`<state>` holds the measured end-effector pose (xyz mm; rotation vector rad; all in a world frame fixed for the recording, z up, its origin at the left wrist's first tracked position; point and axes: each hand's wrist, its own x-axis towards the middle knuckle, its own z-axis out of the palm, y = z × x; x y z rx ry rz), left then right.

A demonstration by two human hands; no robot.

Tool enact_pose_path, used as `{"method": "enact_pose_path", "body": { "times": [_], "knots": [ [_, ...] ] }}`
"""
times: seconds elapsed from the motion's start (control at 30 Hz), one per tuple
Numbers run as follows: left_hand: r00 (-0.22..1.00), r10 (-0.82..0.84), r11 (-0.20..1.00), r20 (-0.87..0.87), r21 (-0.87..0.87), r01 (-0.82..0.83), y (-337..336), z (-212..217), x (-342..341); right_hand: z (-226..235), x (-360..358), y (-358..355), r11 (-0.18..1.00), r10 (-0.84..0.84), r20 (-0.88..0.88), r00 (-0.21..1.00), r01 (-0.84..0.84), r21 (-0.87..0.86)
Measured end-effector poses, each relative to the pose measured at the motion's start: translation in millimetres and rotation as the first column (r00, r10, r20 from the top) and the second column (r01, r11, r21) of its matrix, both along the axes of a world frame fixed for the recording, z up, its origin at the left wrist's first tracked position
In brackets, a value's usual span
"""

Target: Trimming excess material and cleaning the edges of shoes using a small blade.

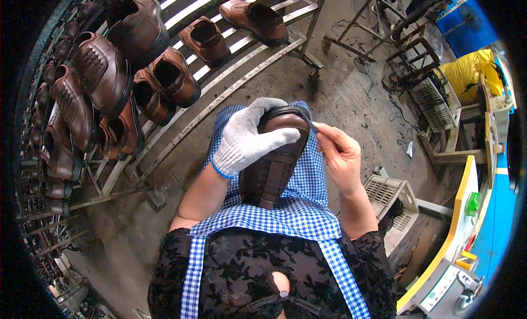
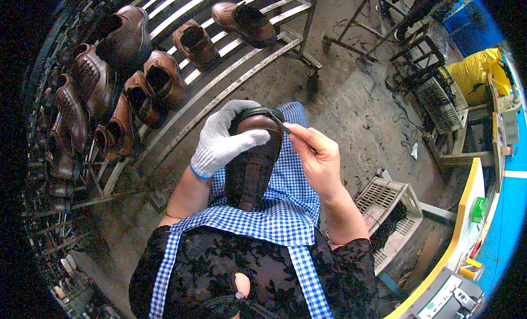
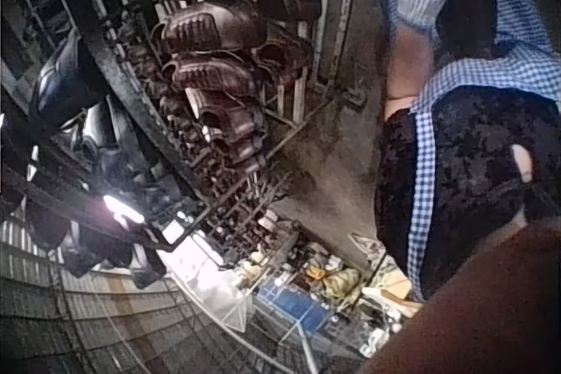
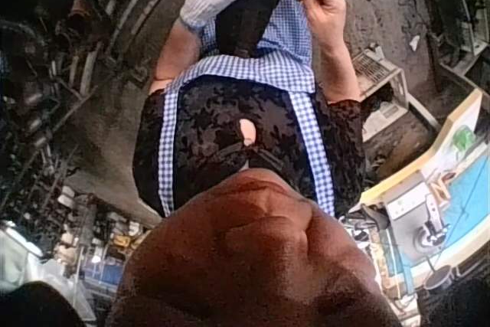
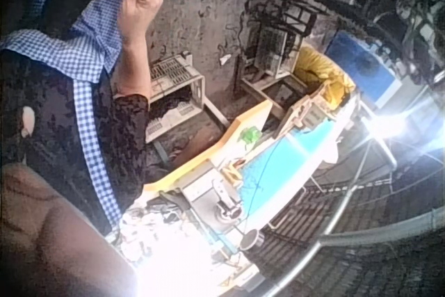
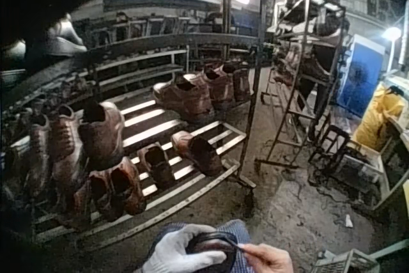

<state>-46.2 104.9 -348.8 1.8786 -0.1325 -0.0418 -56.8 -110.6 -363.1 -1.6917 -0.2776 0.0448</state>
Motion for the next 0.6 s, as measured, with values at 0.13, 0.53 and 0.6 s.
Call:
{"method": "enact_pose_path", "body": {
  "times": [0.13, 0.53, 0.6],
  "knots": [
    [1.0, -0.01, 1.0, -0.003, 0.008, 0.01, -2, 1, -1, -3, -4, -1, 0.987, -0.044, -0.192, 0.98, 0.072, 0.143],
    [1.0, 0.001, 1.0, -0.012, 0.007, -0.001, -1, 0, -3, 42, 14, -35, 0.86, 0.163, 0.389, 0.907, 0.063, -0.507],
    [1.0, 0.006, 1.0, -0.013, -0.002, -0.006, -1, 1, -3, 46, 16, -38, 0.842, 0.191, 0.409, 0.892, 0.065, -0.535]
  ]
}}
